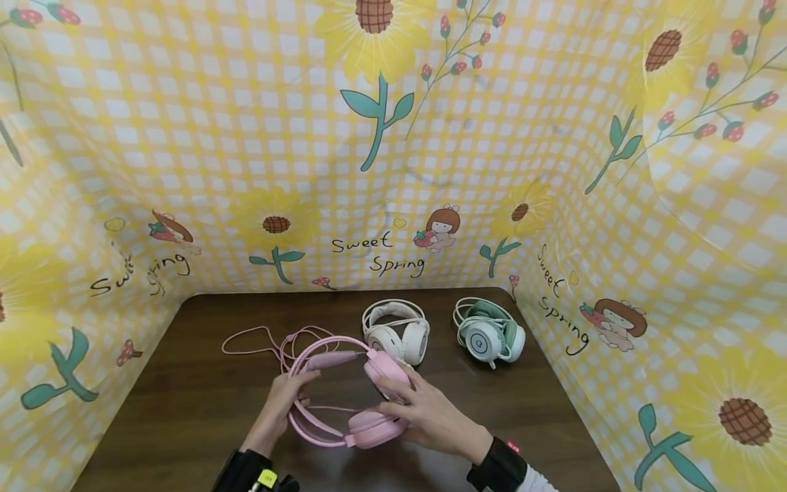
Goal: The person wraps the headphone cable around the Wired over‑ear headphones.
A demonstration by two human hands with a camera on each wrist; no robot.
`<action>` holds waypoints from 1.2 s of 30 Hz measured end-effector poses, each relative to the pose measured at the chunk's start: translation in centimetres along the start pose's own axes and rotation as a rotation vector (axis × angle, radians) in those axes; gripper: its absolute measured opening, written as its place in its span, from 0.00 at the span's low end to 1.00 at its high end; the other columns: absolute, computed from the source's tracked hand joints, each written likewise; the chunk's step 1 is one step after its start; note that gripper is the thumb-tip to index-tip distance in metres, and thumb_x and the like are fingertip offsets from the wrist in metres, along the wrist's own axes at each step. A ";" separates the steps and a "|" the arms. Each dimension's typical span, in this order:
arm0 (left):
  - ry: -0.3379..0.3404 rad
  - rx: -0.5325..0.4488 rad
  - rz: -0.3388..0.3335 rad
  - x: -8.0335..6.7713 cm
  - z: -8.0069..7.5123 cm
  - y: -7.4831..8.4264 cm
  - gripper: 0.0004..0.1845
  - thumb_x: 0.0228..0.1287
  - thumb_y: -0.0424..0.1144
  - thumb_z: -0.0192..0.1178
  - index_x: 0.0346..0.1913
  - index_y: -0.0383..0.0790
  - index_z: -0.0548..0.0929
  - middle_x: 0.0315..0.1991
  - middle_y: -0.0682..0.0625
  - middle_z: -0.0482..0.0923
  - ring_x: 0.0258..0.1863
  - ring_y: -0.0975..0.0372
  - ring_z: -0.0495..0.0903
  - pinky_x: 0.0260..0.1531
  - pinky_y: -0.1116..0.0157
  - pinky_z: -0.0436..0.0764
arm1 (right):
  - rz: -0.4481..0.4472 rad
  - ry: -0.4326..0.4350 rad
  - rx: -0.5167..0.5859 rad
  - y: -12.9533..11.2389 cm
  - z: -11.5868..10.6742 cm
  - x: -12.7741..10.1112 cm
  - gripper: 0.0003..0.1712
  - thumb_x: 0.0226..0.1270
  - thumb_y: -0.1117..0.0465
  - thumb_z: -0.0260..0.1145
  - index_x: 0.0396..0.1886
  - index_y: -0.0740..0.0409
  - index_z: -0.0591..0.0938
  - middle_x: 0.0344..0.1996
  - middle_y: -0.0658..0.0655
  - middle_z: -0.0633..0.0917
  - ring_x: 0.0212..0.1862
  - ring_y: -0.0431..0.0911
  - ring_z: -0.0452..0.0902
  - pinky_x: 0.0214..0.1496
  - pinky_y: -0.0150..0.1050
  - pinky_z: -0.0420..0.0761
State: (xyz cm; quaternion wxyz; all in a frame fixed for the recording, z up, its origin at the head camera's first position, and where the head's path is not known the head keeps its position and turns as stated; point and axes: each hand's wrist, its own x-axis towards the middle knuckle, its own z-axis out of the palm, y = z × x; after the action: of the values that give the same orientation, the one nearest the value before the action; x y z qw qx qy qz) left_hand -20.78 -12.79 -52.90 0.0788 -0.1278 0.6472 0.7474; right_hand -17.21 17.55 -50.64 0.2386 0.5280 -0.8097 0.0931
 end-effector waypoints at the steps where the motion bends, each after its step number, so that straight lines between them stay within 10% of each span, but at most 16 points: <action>1: -0.010 0.011 0.000 0.0 -0.2 0.3 0.09 0.63 0.35 0.64 0.29 0.39 0.75 0.16 0.54 0.65 0.15 0.66 0.67 0.18 0.72 0.73 | -0.006 0.003 -0.001 -0.1 0.1 0.0 0.35 0.40 0.56 0.82 0.53 0.44 0.81 0.70 0.55 0.68 0.69 0.65 0.61 0.71 0.56 0.61; 10: -0.231 0.024 0.006 -0.2 -0.7 1.2 0.10 0.67 0.35 0.62 0.30 0.43 0.73 0.17 0.54 0.60 0.14 0.67 0.62 0.17 0.72 0.68 | 0.028 0.017 0.033 0.2 -0.2 -0.2 0.34 0.40 0.55 0.83 0.51 0.43 0.82 0.72 0.53 0.66 0.68 0.62 0.63 0.66 0.53 0.71; 16: -0.217 -0.041 0.029 -0.5 -0.6 1.1 0.04 0.59 0.29 0.64 0.33 0.40 0.81 0.19 0.55 0.68 0.15 0.67 0.64 0.18 0.73 0.69 | 0.088 0.040 0.061 0.3 -0.3 -0.4 0.34 0.42 0.56 0.82 0.53 0.44 0.81 0.71 0.53 0.67 0.65 0.60 0.66 0.50 0.51 0.82; 22: -0.185 -0.236 0.036 -0.6 -0.7 1.1 0.06 0.59 0.26 0.56 0.31 0.38 0.81 0.15 0.58 0.60 0.12 0.71 0.56 0.12 0.78 0.59 | 0.072 0.046 0.027 0.2 -0.3 0.1 0.39 0.45 0.53 0.82 0.61 0.42 0.78 0.71 0.54 0.66 0.67 0.59 0.64 0.59 0.49 0.77; 36: -0.766 -0.777 0.187 -0.9 -4.8 2.6 0.28 0.71 0.23 0.22 0.43 0.31 0.79 0.20 0.56 0.44 0.16 0.67 0.40 0.15 0.76 0.48 | 0.349 0.205 0.391 2.8 2.1 -2.8 0.63 0.44 0.66 0.83 0.74 0.67 0.52 0.69 0.66 0.60 0.70 0.57 0.59 0.74 0.39 0.57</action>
State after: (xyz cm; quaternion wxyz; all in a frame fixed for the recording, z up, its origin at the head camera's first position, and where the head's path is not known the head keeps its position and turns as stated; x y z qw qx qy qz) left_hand -20.21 -17.91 -50.78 0.1889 0.1914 0.2577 0.9281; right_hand -19.37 20.18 -53.57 0.1932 0.4045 -0.8266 0.3402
